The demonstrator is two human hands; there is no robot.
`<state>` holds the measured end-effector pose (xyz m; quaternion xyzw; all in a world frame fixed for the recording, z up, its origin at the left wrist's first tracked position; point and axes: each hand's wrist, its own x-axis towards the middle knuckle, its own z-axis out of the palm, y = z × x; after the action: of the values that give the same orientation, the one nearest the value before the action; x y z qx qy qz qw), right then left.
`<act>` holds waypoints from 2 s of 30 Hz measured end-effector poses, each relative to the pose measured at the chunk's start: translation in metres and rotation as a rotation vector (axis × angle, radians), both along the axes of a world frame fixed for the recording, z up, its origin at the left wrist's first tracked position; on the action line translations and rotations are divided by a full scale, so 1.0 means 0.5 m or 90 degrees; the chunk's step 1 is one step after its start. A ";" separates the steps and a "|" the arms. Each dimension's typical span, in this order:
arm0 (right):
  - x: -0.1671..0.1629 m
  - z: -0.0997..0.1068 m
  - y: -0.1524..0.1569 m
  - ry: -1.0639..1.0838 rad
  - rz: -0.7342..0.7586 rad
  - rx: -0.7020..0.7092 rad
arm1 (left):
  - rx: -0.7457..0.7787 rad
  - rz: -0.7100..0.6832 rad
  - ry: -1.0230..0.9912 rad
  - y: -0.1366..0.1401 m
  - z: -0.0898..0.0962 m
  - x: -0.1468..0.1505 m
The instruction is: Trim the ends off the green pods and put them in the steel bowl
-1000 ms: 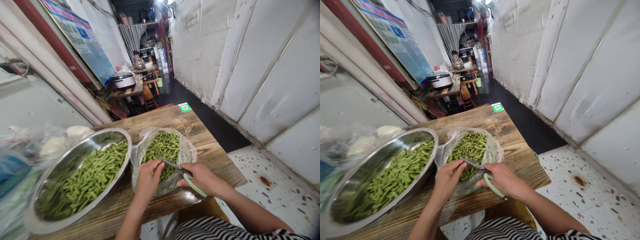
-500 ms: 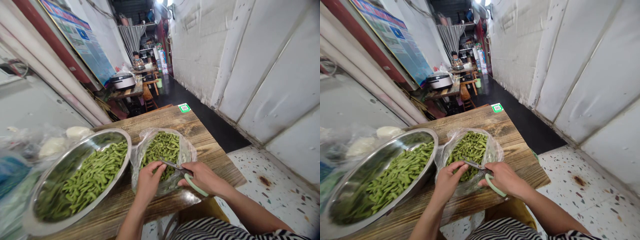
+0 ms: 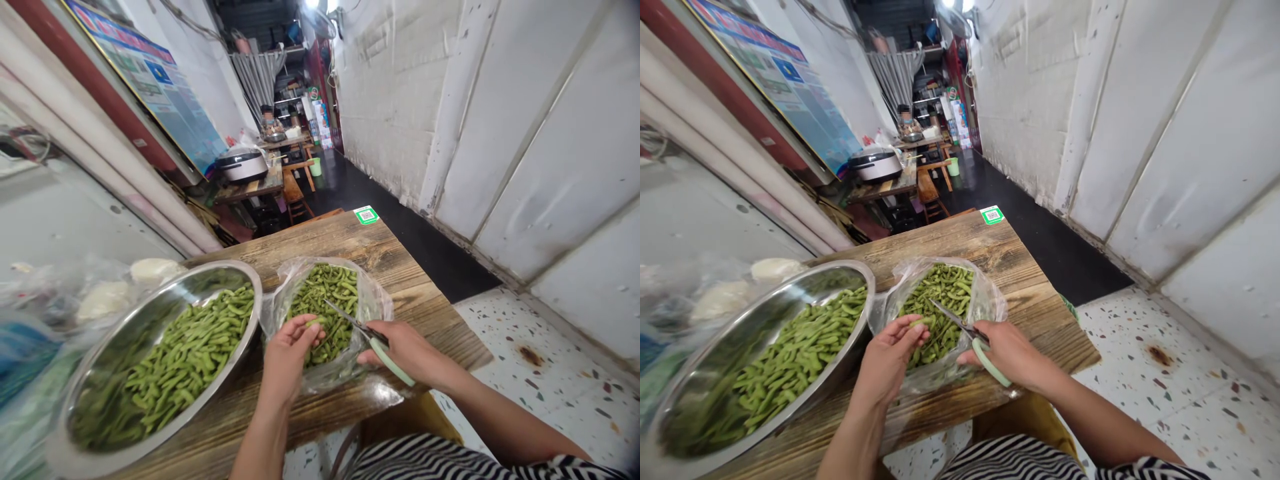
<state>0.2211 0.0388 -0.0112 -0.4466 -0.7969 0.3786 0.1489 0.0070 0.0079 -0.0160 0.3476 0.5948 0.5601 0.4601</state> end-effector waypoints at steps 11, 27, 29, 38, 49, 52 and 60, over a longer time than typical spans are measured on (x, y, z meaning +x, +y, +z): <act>-0.005 0.019 -0.011 0.028 0.055 -0.025 | 0.020 0.008 -0.220 -0.013 0.020 0.032; -0.009 0.004 -0.015 0.020 0.041 0.012 | -0.007 -0.027 -0.086 -0.025 0.007 0.040; -0.008 0.001 -0.010 0.003 0.022 0.022 | 0.046 0.062 0.071 -0.028 0.015 0.009; -0.004 -0.006 0.008 -0.066 -0.029 0.057 | 0.202 0.206 0.960 -0.015 0.050 -0.103; 0.004 0.011 0.002 -0.038 -0.014 0.000 | 0.072 0.011 0.652 0.004 0.008 -0.041; 0.002 0.016 -0.001 -0.015 0.019 -0.026 | 0.006 0.015 0.439 -0.003 0.013 -0.029; -0.001 0.025 -0.004 0.018 0.035 -0.042 | 0.004 0.012 0.172 -0.009 0.002 -0.007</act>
<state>0.2206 0.0367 0.0013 -0.4237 -0.7939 0.4147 0.1348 0.0036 0.0035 -0.0149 0.4157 0.6527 0.5145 0.3694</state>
